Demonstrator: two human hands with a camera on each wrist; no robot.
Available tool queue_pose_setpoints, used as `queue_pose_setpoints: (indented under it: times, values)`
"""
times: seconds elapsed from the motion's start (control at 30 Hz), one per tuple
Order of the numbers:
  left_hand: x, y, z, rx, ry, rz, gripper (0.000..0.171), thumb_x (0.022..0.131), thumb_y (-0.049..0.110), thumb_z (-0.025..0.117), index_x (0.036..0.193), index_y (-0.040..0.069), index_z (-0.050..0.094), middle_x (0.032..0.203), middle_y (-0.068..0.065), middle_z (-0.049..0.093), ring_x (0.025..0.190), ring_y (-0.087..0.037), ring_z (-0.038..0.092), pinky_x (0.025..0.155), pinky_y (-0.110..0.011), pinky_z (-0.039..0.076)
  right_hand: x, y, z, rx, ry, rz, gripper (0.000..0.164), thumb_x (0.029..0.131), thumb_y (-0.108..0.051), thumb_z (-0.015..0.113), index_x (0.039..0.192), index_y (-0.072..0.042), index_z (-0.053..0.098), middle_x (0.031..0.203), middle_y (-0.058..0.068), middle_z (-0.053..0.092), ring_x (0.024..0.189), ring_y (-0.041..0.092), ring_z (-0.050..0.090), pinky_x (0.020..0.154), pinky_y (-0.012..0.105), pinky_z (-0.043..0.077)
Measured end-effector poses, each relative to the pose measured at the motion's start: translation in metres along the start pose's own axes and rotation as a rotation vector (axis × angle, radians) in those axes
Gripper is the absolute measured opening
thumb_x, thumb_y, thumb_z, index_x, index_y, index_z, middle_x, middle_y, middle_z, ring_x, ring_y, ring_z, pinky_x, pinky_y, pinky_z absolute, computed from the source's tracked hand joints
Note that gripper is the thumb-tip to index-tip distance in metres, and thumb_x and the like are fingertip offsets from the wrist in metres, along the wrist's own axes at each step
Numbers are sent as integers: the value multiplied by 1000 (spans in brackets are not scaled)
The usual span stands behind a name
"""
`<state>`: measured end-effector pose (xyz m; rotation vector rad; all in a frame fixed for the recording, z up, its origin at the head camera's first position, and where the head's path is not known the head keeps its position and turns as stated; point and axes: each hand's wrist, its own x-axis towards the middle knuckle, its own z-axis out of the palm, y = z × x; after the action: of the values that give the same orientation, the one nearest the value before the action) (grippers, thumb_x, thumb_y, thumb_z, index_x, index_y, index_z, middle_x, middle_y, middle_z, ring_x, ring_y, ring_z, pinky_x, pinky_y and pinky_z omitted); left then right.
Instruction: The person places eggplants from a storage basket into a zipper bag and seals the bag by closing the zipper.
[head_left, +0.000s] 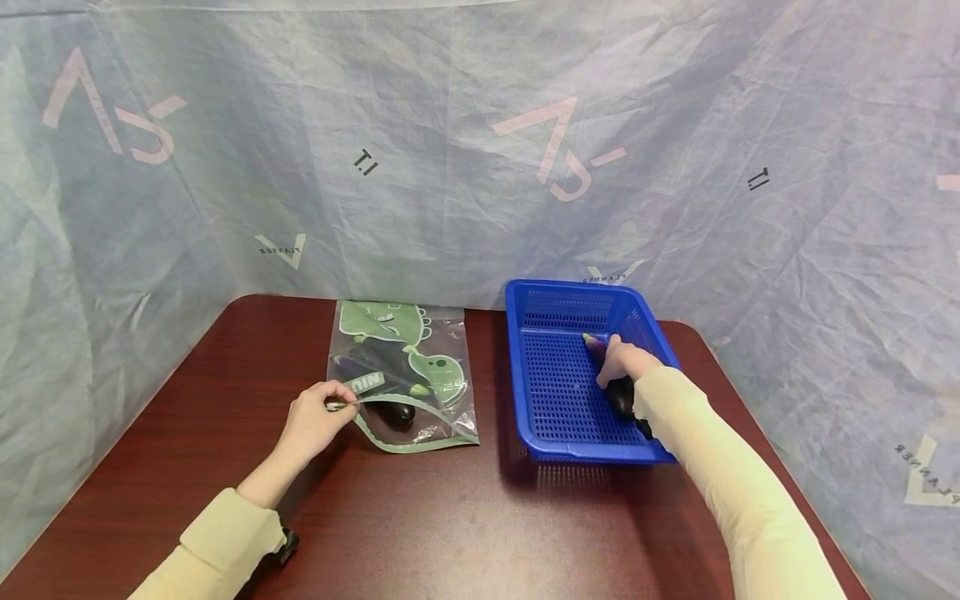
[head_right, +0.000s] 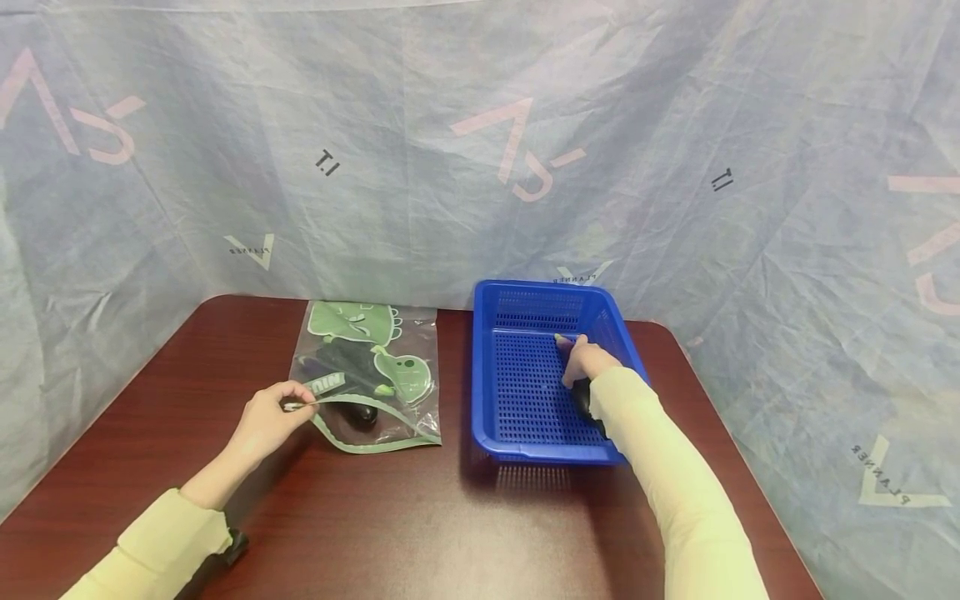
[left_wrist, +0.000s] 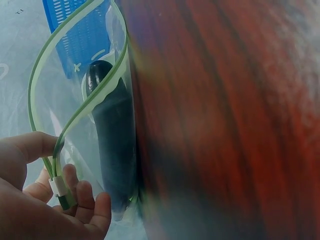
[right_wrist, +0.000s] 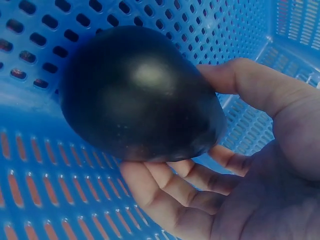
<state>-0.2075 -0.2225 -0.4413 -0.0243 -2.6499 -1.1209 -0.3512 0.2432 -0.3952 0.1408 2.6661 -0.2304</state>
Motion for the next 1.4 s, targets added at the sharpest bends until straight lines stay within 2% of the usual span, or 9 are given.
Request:
queue_pose_setpoints:
  times: [0.33,0.6,0.8,1.0,1.4]
  values:
    - [0,1,-1,-5,-10,-4,6,77,13,71,80,14,66,95,-9,66,83,-25,58,73,-35,41,1,3,-1,43,24,-31,91,78,-19,71,138,13,10,133,39,35,116,47,45,92,54,42]
    - [0,-1,-2,-3,-5,-3,6,78,13,70,81,14,66,98,-9,66,85,-25,58,74,-36,41,-1,-1,-7,17,42,-73,84,79,-22,71,134,14,19,129,38,40,113,46,49,89,54,45]
    - [1,0,-3,1,-1,5,6,77,13,71,80,15,66,92,-7,65,83,-25,58,74,-36,41,-12,-7,-12,35,27,-62,84,79,-20,69,135,13,17,130,38,39,104,46,54,70,49,53]
    - [3,2,-4,1,-6,15,6,78,13,71,80,14,66,90,-7,64,83,-25,59,75,-37,41,-24,-13,-19,22,9,-71,81,80,-22,67,135,11,18,128,36,41,100,41,55,55,40,52]
    - [2,1,-2,2,-5,22,6,77,14,70,79,15,66,93,-7,65,85,-26,59,75,-37,41,-42,-19,-40,9,21,-112,79,81,-24,68,136,8,20,125,32,44,101,39,55,59,43,55]
